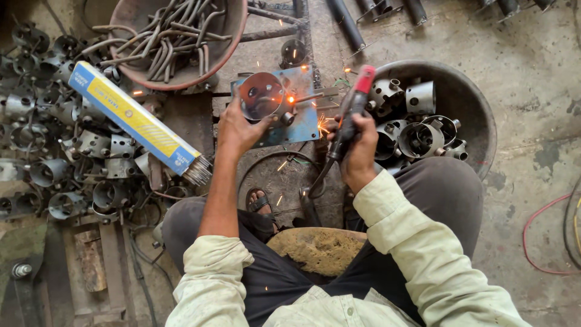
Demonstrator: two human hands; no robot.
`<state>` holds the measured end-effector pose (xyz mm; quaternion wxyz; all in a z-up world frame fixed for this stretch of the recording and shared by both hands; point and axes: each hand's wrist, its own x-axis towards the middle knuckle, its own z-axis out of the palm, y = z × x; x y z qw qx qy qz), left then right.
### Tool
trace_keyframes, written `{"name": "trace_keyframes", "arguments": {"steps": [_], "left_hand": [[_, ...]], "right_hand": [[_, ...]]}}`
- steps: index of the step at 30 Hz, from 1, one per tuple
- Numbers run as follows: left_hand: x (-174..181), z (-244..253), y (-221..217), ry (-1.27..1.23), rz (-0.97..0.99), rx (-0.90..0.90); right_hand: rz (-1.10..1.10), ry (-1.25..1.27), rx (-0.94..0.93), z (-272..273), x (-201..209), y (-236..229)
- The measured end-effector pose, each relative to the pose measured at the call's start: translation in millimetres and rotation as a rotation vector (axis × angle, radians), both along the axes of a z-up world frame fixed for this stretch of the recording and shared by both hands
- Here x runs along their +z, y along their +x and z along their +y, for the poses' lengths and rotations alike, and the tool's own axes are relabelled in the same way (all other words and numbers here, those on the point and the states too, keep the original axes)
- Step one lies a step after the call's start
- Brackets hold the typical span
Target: The person performs spot welding on cylindrical metal components by holding a sleeve on a fixture by hand, aligning a welding rod electrode, and activating the weld, creating bright flashes and sparks before sorting them.
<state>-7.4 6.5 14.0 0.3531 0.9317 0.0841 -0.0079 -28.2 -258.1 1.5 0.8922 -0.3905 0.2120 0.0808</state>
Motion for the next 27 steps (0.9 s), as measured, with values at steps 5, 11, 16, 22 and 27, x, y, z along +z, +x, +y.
{"name": "trace_keyframes", "arguments": {"steps": [5, 11, 16, 22, 27], "left_hand": [[0.7, 2.4, -0.3, 0.051, 0.036, 0.025], [1.4, 7.0, -2.1, 0.009, 0.077, -0.008], [2.2, 6.3, -4.5, -0.030, -0.022, -0.008], [-0.2, 7.0, -4.0, 0.005, 0.001, -0.001], [-4.2, 6.9, -3.0, 0.031, -0.012, -0.008]], "right_hand": [[0.182, 0.167, -0.018, -15.1, -9.5, 6.7], [-0.115, -0.466, 0.233, 5.4, -7.0, -11.4], [-0.339, -0.950, 0.400, 21.5, 9.3, -22.5], [-0.323, -1.029, 0.376, 25.7, 15.3, -25.3], [-0.416, -1.108, 0.341, 24.4, 16.5, -24.8]]}}
